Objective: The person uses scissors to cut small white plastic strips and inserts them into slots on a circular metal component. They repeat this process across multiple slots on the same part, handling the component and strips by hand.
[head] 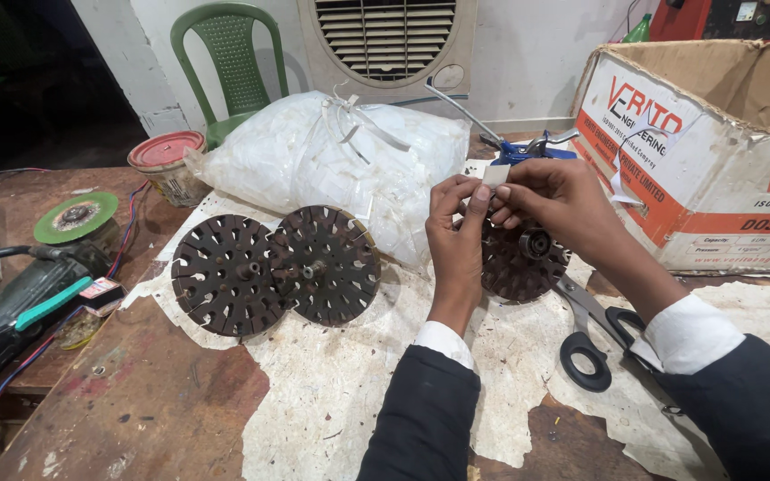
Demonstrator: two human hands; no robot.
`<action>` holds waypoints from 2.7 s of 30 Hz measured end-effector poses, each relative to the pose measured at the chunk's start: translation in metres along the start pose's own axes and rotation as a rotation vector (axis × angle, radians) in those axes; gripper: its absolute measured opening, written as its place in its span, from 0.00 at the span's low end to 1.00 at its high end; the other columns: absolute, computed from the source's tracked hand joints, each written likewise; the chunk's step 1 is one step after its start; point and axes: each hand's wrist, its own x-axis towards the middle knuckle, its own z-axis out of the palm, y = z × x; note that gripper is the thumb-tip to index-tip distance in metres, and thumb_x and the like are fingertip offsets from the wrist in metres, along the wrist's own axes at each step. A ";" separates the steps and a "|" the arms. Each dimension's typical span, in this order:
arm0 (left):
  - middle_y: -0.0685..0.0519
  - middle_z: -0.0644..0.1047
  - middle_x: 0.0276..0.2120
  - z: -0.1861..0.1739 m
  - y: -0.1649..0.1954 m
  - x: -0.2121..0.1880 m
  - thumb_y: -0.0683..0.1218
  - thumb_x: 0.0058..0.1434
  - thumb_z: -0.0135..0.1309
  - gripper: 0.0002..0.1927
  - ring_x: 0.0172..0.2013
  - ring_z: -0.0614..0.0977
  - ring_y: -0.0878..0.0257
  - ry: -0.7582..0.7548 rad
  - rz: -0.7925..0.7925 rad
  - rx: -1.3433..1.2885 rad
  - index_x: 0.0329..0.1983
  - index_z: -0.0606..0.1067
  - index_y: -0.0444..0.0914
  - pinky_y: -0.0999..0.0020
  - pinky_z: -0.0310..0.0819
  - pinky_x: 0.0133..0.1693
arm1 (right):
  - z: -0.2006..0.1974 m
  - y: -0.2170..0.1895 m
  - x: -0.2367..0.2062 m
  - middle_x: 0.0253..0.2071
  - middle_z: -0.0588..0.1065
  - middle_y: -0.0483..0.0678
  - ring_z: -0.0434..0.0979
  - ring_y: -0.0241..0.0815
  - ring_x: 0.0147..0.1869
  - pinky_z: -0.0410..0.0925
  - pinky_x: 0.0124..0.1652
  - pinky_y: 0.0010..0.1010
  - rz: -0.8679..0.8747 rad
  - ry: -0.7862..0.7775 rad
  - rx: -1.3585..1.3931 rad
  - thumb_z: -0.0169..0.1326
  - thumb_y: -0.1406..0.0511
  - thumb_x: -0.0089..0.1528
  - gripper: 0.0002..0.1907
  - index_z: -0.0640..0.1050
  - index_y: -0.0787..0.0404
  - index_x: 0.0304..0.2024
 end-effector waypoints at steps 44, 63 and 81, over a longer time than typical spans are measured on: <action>0.58 0.75 0.34 -0.003 0.010 0.003 0.37 0.71 0.50 0.05 0.35 0.73 0.73 -0.073 0.001 -0.023 0.46 0.76 0.36 0.75 0.69 0.39 | 0.013 -0.020 -0.013 0.34 0.81 0.50 0.84 0.38 0.36 0.75 0.37 0.29 -0.346 0.085 -0.535 0.56 0.73 0.61 0.08 0.79 0.68 0.43; 0.56 0.77 0.37 -0.007 0.000 0.008 0.36 0.68 0.55 0.06 0.38 0.76 0.72 -0.092 -0.004 -0.066 0.48 0.75 0.31 0.78 0.73 0.42 | 0.003 -0.033 -0.019 0.46 0.78 0.53 0.83 0.53 0.43 0.75 0.41 0.39 -0.676 -0.015 -0.852 0.62 0.69 0.59 0.16 0.78 0.66 0.49; 0.55 0.80 0.39 -0.013 0.004 0.005 0.38 0.68 0.55 0.09 0.37 0.77 0.70 -0.101 -0.028 -0.097 0.48 0.81 0.32 0.75 0.72 0.40 | 0.000 -0.031 -0.014 0.38 0.81 0.53 0.84 0.43 0.38 0.76 0.39 0.33 -0.432 0.024 -0.769 0.63 0.67 0.57 0.15 0.82 0.66 0.46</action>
